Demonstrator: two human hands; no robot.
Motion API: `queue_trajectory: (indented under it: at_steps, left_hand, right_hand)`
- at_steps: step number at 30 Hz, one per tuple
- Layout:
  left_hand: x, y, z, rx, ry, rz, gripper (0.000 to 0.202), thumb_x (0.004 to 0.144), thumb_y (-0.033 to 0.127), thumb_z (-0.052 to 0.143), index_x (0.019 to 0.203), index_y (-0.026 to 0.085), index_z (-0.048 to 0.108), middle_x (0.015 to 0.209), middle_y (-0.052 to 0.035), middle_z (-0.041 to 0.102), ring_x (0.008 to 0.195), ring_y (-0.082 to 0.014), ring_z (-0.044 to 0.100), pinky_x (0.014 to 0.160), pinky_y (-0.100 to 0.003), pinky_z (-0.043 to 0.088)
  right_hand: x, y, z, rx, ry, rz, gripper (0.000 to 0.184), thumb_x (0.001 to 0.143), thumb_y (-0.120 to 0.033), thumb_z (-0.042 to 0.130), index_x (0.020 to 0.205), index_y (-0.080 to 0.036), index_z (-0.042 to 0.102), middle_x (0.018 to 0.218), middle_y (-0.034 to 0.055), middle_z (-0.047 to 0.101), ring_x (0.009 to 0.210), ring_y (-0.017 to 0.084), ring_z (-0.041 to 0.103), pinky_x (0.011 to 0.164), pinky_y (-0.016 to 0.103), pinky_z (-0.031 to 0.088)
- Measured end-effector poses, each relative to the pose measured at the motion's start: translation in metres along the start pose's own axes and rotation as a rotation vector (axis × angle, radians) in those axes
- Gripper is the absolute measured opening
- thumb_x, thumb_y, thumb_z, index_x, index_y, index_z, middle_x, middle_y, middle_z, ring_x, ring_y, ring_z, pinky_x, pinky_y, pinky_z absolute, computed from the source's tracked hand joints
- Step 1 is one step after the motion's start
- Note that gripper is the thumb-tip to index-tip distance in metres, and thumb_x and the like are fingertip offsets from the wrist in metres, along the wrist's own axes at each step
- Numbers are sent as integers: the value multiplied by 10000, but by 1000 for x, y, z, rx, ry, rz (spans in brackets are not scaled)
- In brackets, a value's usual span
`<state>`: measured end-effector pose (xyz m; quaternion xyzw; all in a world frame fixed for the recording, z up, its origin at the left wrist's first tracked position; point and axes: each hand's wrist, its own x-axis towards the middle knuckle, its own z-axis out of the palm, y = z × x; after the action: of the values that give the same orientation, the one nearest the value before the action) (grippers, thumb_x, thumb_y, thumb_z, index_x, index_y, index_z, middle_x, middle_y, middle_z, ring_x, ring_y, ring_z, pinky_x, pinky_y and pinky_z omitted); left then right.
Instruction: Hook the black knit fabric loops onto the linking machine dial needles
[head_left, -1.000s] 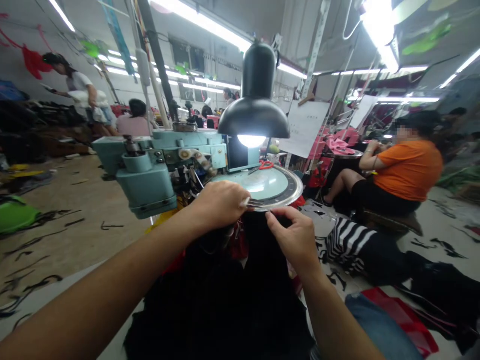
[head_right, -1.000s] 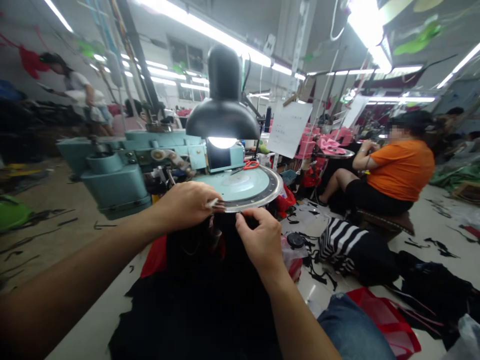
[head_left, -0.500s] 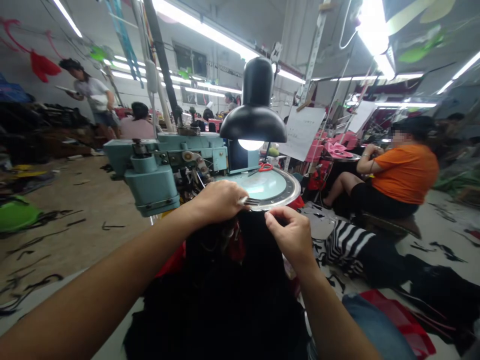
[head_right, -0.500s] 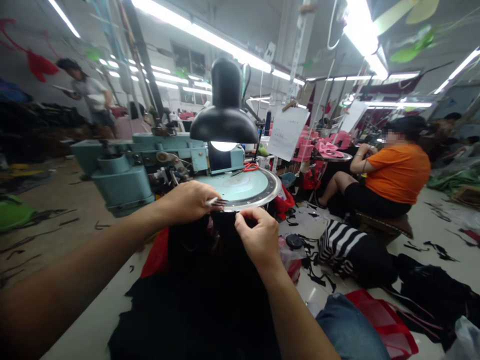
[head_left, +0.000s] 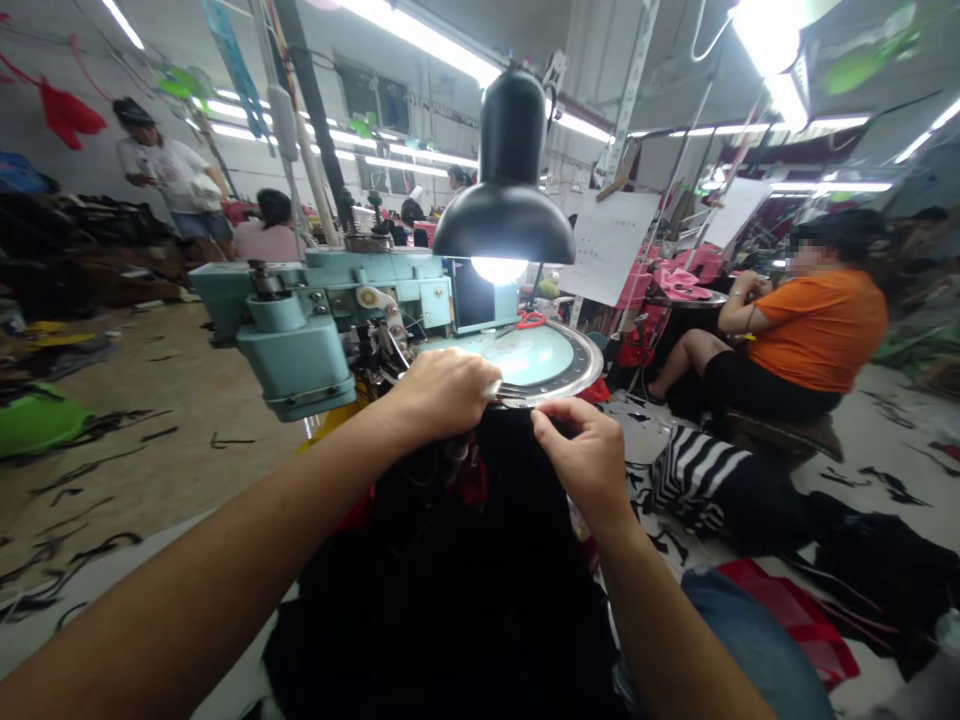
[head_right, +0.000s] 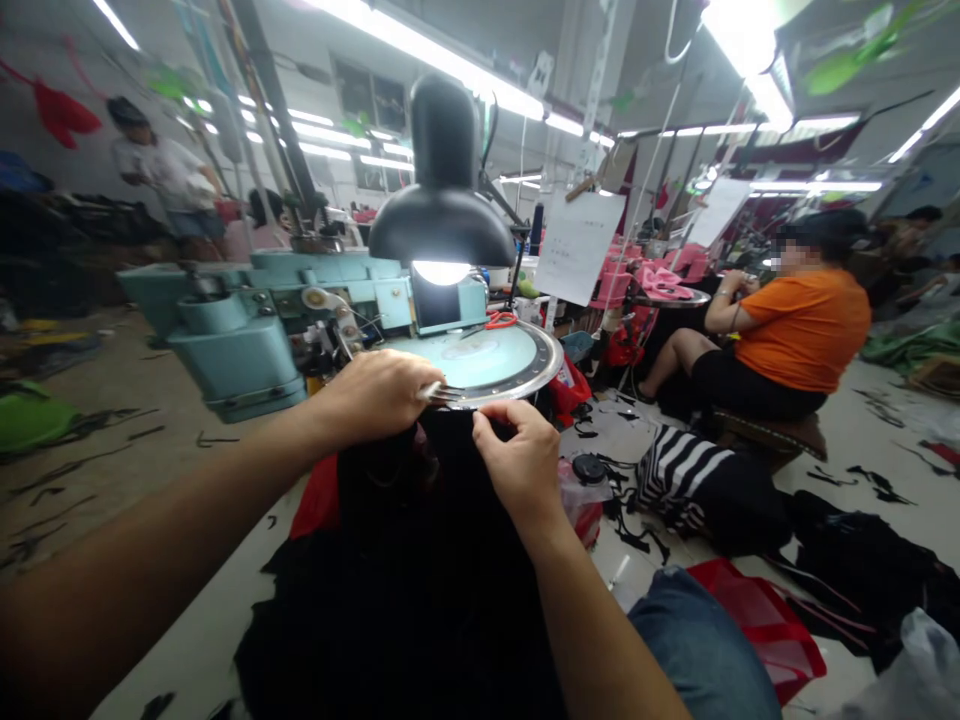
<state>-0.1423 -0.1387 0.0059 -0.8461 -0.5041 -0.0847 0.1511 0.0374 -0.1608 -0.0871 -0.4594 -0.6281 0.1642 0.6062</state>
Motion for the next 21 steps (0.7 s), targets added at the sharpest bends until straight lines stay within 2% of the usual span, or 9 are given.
queue_trajectory:
  at_steps: [4, 7, 10, 14, 15, 17, 19, 20, 21]
  left_hand:
    - [-1, 2, 0, -11, -13, 7, 259, 875, 360, 530, 787, 242, 743, 771, -62, 731, 733, -239, 682, 569, -288, 405]
    - [-1, 6, -3, 56, 1, 17, 245, 849, 274, 507, 800, 235, 743, 792, -73, 734, 758, -246, 694, 567, -288, 407]
    - [4, 12, -7, 73, -35, 19, 239, 847, 302, 519, 766, 228, 731, 734, -71, 716, 742, -250, 700, 542, -277, 392]
    - [8, 14, -8, 87, -16, 0, 190, 806, 239, 551, 693, 201, 699, 674, -82, 692, 695, -275, 698, 546, -297, 419]
    - [5, 13, -7, 61, 32, 0, 182, 803, 220, 554, 682, 195, 687, 682, -83, 695, 693, -274, 697, 558, -306, 434]
    - [-10, 9, -1, -93, 248, -48, 193, 836, 288, 593, 686, 189, 663, 734, -77, 710, 713, -255, 694, 605, -315, 471]
    - [-33, 9, 12, -374, 536, -204, 309, 848, 467, 648, 713, 191, 619, 711, -51, 702, 660, -206, 671, 612, -295, 486]
    - [-46, 12, 22, -545, 615, -319, 387, 827, 560, 662, 717, 199, 581, 632, -21, 668, 571, -173, 632, 562, -272, 469]
    - [-58, 17, 34, -753, 616, -425, 435, 828, 617, 643, 723, 212, 522, 528, 22, 602, 458, -137, 560, 483, -243, 423]
  right_hand:
    - [0, 1, 0, -3, 6, 6, 114, 798, -272, 674, 800, -181, 742, 774, 32, 741, 717, 192, 674, 716, 299, 523]
    - [-1, -1, 2, -5, 9, 16, 116, 802, -274, 665, 808, -186, 740, 791, 34, 746, 732, 196, 679, 726, 304, 527]
    - [1, -2, 3, -4, 21, 29, 118, 801, -280, 657, 811, -190, 732, 786, 33, 743, 739, 198, 678, 740, 309, 530]
    - [4, 22, -6, -54, 56, 96, 120, 737, -287, 692, 804, -199, 737, 799, 37, 735, 765, 211, 668, 779, 336, 530]
    - [3, 33, -10, -61, 60, 125, 117, 705, -285, 707, 771, -192, 734, 757, 37, 723, 729, 213, 659, 744, 340, 534]
    - [-3, 56, -18, -37, 40, 173, 128, 676, -304, 714, 668, -177, 698, 618, 20, 669, 601, 199, 626, 610, 323, 529]
    - [-11, 76, -23, 23, -18, 189, 217, 718, -355, 686, 602, -177, 639, 518, -11, 600, 499, 173, 585, 497, 286, 495]
    - [-14, 82, -26, 52, -46, 188, 254, 748, -377, 671, 596, -180, 619, 498, -23, 578, 475, 162, 571, 468, 269, 477]
    - [-16, 86, -28, 73, -71, 183, 270, 772, -389, 664, 606, -181, 614, 499, -27, 572, 471, 156, 566, 459, 259, 467]
